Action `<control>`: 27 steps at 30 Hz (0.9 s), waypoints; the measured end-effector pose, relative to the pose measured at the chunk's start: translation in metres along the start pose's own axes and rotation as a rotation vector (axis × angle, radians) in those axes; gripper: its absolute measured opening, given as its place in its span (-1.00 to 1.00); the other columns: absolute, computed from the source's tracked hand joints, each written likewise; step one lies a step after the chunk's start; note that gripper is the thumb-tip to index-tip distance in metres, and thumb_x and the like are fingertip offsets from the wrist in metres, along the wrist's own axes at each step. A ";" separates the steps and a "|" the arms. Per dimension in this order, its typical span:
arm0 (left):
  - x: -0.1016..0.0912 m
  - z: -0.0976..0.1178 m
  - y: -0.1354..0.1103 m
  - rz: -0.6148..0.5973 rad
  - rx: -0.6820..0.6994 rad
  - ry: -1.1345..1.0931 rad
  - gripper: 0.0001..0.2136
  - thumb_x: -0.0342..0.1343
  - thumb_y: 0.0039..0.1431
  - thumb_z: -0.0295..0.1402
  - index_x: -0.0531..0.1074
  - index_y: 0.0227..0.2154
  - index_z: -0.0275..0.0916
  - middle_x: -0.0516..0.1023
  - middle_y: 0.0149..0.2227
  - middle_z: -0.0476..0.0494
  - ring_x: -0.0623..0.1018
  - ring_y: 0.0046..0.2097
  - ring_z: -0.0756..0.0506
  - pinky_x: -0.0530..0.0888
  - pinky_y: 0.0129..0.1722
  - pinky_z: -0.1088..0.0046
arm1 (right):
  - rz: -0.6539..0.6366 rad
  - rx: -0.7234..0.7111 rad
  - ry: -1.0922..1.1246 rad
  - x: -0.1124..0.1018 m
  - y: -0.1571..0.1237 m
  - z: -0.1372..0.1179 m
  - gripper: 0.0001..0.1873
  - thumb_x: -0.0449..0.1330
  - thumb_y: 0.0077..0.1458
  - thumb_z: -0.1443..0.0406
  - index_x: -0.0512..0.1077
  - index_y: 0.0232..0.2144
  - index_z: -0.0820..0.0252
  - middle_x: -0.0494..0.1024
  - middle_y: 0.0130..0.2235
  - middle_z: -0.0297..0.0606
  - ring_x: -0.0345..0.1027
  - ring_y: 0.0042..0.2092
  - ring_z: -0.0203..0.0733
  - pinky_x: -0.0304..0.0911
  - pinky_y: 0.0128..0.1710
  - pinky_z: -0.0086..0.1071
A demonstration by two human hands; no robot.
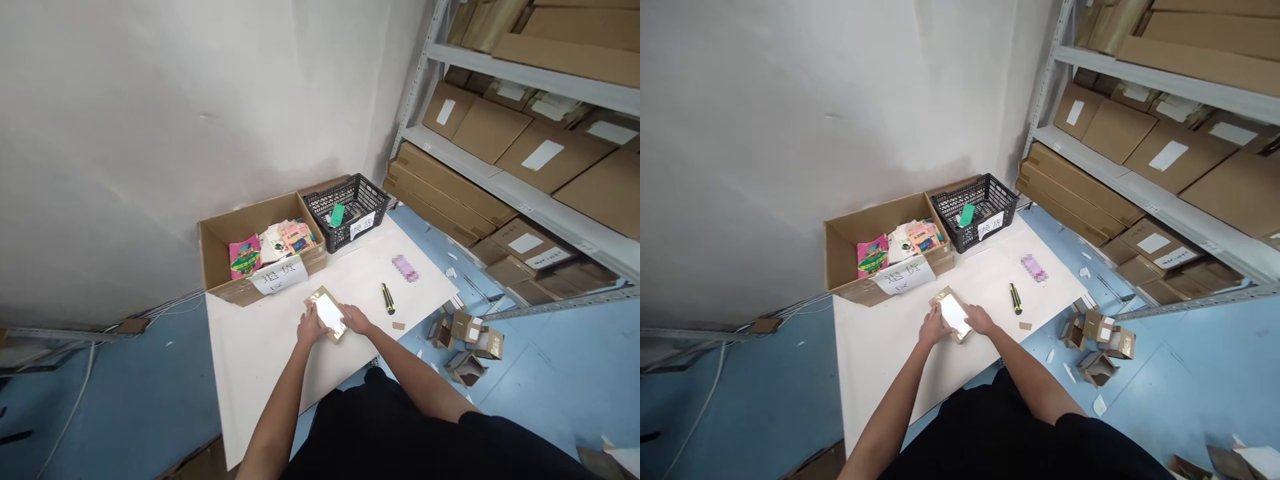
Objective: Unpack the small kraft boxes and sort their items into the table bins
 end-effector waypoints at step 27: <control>0.025 0.055 -0.014 -0.094 -0.229 -0.120 0.18 0.31 0.17 -0.02 -0.49 0.52 -0.14 -0.53 0.55 -0.39 0.33 0.42 -0.36 0.57 0.02 0.26 | -0.049 0.259 0.056 -0.103 0.047 0.042 -0.49 0.07 0.36 0.28 0.14 0.30 0.06 0.65 -0.07 -0.29 0.57 -0.12 -0.14 0.40 -0.07 -0.33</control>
Point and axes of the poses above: each hand's wrist, its own y-axis towards the middle knuckle, its own x-axis out of the palm, z = x × y, the point moved 2 cm from there along y, towards the middle knuckle
